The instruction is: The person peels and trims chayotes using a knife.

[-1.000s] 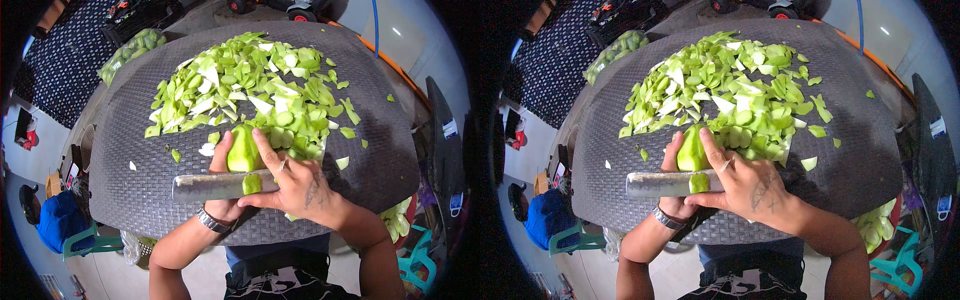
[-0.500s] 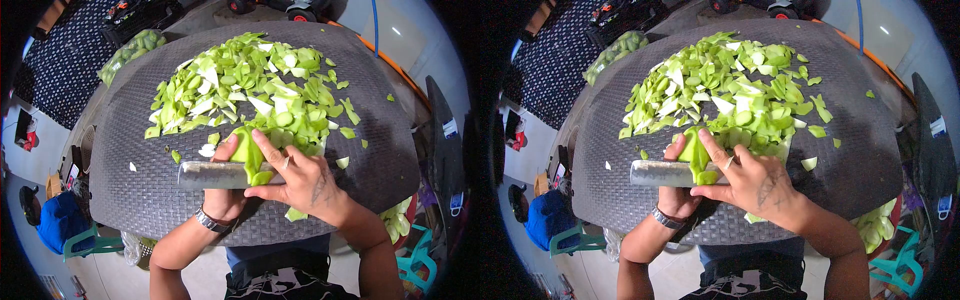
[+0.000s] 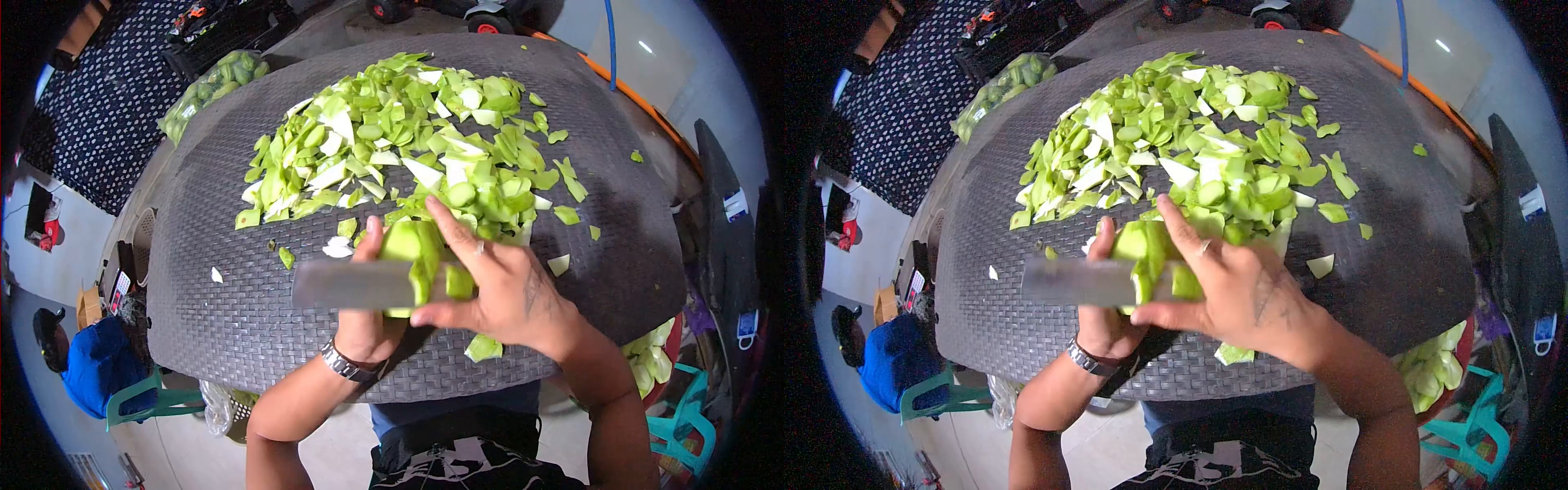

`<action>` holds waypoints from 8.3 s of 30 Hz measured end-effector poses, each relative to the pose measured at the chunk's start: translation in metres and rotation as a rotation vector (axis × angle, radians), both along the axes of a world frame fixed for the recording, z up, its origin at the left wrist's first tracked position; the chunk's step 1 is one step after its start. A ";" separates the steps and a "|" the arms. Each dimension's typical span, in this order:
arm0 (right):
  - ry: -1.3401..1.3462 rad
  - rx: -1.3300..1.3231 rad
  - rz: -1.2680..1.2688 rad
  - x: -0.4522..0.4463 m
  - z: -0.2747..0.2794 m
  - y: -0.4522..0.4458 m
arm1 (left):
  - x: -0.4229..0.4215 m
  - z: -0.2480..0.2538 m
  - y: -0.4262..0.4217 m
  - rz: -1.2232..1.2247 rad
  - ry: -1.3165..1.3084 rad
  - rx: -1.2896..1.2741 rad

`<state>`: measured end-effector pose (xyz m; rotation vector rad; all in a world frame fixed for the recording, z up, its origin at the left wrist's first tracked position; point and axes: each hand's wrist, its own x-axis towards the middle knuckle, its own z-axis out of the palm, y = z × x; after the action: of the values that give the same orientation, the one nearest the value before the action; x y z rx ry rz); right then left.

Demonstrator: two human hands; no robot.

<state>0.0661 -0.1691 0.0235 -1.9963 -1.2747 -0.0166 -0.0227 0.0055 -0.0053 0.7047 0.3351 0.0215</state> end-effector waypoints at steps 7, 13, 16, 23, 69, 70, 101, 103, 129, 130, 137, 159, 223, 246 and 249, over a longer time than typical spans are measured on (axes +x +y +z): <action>-0.045 -0.093 0.027 -0.012 -0.003 0.007 | 0.007 0.015 0.003 -0.017 -0.039 -0.099; -0.243 -0.129 -0.039 -0.013 -0.005 0.006 | 0.004 0.017 0.001 0.015 0.033 -0.029; -0.321 -0.212 -0.046 -0.008 -0.005 0.002 | 0.002 0.012 0.002 0.010 0.048 0.038; -0.219 -0.003 -0.017 -0.002 -0.011 0.003 | 0.003 0.004 0.003 0.005 0.034 0.062; 0.619 0.020 -0.365 0.027 0.009 -0.011 | 0.003 0.006 0.021 0.007 -0.015 -0.168; 0.623 -0.026 -0.320 0.021 0.015 -0.008 | 0.003 0.006 0.021 0.011 -0.012 -0.180; 0.247 0.059 0.148 -0.001 0.012 -0.003 | 0.000 -0.001 0.007 -0.020 -0.170 0.224; 0.155 0.162 0.167 0.003 0.007 0.001 | -0.004 -0.006 0.007 0.031 -0.128 0.165; 0.175 0.061 -0.003 -0.017 -0.009 0.006 | -0.003 0.014 0.004 -0.094 -0.032 -0.080; 0.179 -0.014 -0.010 -0.019 -0.004 0.004 | 0.000 0.013 0.003 -0.074 0.013 -0.051; 0.083 -0.095 -0.048 -0.022 -0.005 0.005 | 0.001 0.007 -0.007 -0.064 0.053 0.027; 0.061 -0.064 -0.058 -0.019 0.001 0.005 | -0.001 0.012 -0.008 0.046 -0.003 0.166; -0.051 -0.158 0.037 -0.018 0.000 0.005 | 0.002 0.011 -0.002 0.043 -0.004 0.154; 0.023 0.267 0.137 -0.001 0.000 0.005 | -0.010 -0.013 -0.004 0.088 -0.302 0.302; 0.370 0.287 0.149 0.000 0.006 0.002 | -0.013 -0.011 -0.002 0.021 -0.287 0.317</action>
<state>0.0663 -0.1667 0.0298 -1.5692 -1.1067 0.2198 -0.0362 0.0035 -0.0164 0.9988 0.0626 0.1970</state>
